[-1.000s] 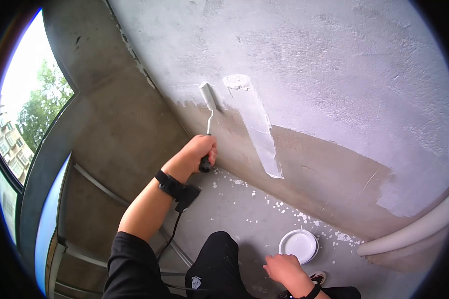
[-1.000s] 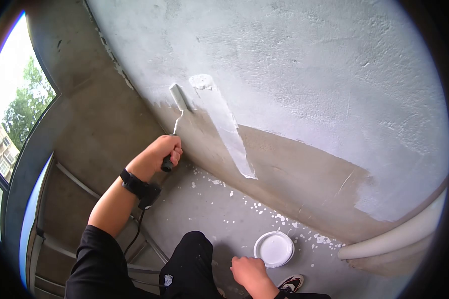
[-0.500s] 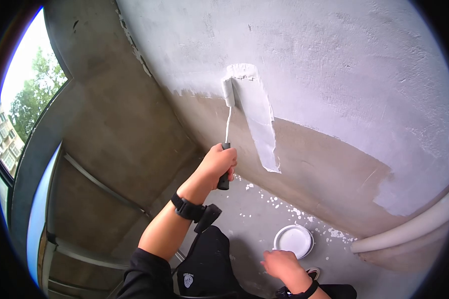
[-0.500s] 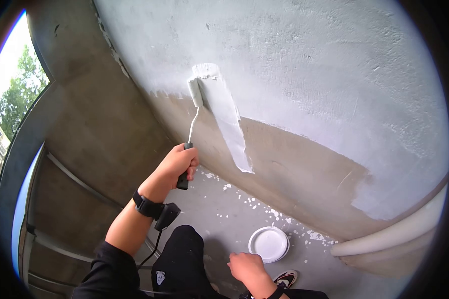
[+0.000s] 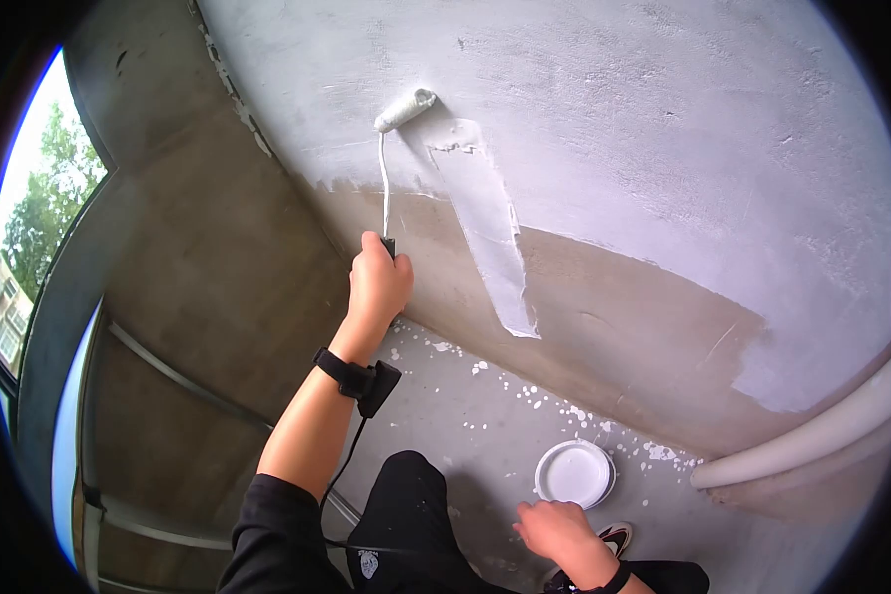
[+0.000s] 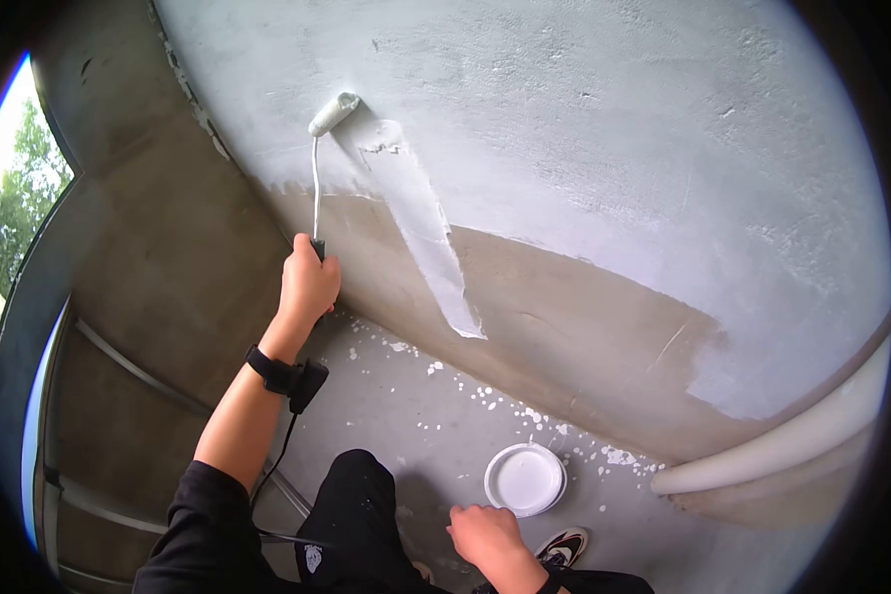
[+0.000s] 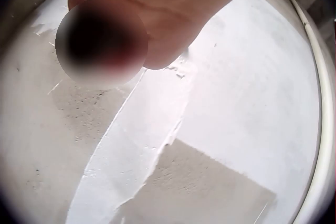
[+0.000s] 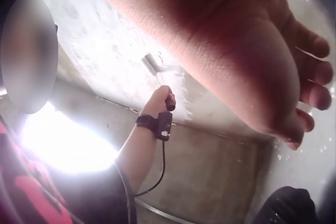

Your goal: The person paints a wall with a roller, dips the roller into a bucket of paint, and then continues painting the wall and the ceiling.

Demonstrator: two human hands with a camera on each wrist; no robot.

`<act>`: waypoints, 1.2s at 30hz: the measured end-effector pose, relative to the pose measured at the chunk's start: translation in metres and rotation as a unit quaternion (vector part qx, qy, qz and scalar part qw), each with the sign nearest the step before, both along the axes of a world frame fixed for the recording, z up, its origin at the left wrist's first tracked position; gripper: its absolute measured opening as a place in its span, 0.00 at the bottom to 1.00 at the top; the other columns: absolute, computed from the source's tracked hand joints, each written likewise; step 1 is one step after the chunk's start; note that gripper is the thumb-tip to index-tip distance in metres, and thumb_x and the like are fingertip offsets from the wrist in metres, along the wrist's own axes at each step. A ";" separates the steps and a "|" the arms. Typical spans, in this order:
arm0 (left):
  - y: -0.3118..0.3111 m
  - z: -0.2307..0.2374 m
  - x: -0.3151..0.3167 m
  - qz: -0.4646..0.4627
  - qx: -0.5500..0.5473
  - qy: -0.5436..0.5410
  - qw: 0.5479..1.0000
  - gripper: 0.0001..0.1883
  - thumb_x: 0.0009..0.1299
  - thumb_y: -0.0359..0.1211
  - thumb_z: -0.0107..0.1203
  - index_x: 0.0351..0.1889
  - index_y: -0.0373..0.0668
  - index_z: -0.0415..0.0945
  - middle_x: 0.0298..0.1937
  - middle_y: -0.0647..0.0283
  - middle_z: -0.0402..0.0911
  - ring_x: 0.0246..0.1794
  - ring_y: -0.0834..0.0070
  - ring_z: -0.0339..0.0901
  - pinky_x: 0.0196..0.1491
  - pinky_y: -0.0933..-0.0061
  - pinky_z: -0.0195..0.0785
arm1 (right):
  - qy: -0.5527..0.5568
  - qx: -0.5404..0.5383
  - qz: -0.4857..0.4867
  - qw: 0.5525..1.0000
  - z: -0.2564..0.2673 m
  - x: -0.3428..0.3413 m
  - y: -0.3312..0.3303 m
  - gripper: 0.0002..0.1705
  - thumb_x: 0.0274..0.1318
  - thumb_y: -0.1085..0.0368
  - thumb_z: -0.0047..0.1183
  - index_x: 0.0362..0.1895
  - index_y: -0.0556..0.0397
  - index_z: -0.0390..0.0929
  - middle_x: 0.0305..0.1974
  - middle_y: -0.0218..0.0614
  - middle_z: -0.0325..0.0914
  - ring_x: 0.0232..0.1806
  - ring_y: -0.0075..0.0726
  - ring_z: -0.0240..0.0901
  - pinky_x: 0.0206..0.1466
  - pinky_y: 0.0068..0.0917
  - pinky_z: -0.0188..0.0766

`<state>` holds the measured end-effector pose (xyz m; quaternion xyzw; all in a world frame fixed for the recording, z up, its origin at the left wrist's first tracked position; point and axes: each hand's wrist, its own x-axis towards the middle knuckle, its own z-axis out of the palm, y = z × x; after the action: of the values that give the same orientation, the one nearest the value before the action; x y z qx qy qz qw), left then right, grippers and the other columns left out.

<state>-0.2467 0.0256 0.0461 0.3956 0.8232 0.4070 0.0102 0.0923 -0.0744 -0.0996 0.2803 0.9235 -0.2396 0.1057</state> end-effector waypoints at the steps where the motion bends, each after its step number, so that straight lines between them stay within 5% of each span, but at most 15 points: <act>1: 0.004 -0.014 -0.007 0.003 0.011 0.047 0.999 0.10 0.63 0.27 0.47 0.36 0.31 0.59 0.25 0.41 0.76 0.21 0.48 0.77 0.27 0.54 0.71 | 0.000 0.003 0.000 1.000 0.001 0.001 0.000 0.14 0.58 0.54 0.53 0.34 0.52 0.78 0.26 0.43 0.81 0.31 0.49 0.81 0.35 0.43 0.75; 5: 0.006 -0.041 0.000 0.027 0.009 0.109 0.994 0.12 0.63 0.28 0.48 0.39 0.31 0.58 0.30 0.34 0.77 0.35 0.34 0.75 0.40 0.46 0.70 | -0.001 -0.001 0.001 1.000 0.005 0.001 -0.001 0.14 0.58 0.54 0.53 0.34 0.52 0.78 0.26 0.44 0.81 0.31 0.49 0.81 0.35 0.43 0.75; 24: 0.020 -0.182 -0.025 0.036 -0.041 0.069 0.996 0.13 0.65 0.28 0.49 0.43 0.33 0.58 0.33 0.36 0.77 0.37 0.37 0.76 0.40 0.45 0.69 | 0.024 0.023 -0.004 0.999 -0.006 0.000 -0.022 0.09 0.55 0.59 0.54 0.31 0.51 0.78 0.26 0.41 0.80 0.31 0.49 0.80 0.34 0.41 0.76; 36: 0.028 -0.313 0.007 0.044 -0.086 -0.035 0.995 0.14 0.65 0.28 0.47 0.46 0.34 0.59 0.35 0.38 0.77 0.38 0.35 0.74 0.41 0.43 0.66 | 0.021 0.094 0.052 0.994 -0.004 -0.021 -0.026 0.04 0.48 0.66 0.51 0.28 0.50 0.77 0.26 0.37 0.79 0.29 0.38 0.80 0.34 0.31 0.75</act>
<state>-0.2402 0.0535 -0.2667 0.3423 0.8711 0.3478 0.0549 0.0710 -0.1002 -0.1038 0.2359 0.9571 -0.1519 0.0720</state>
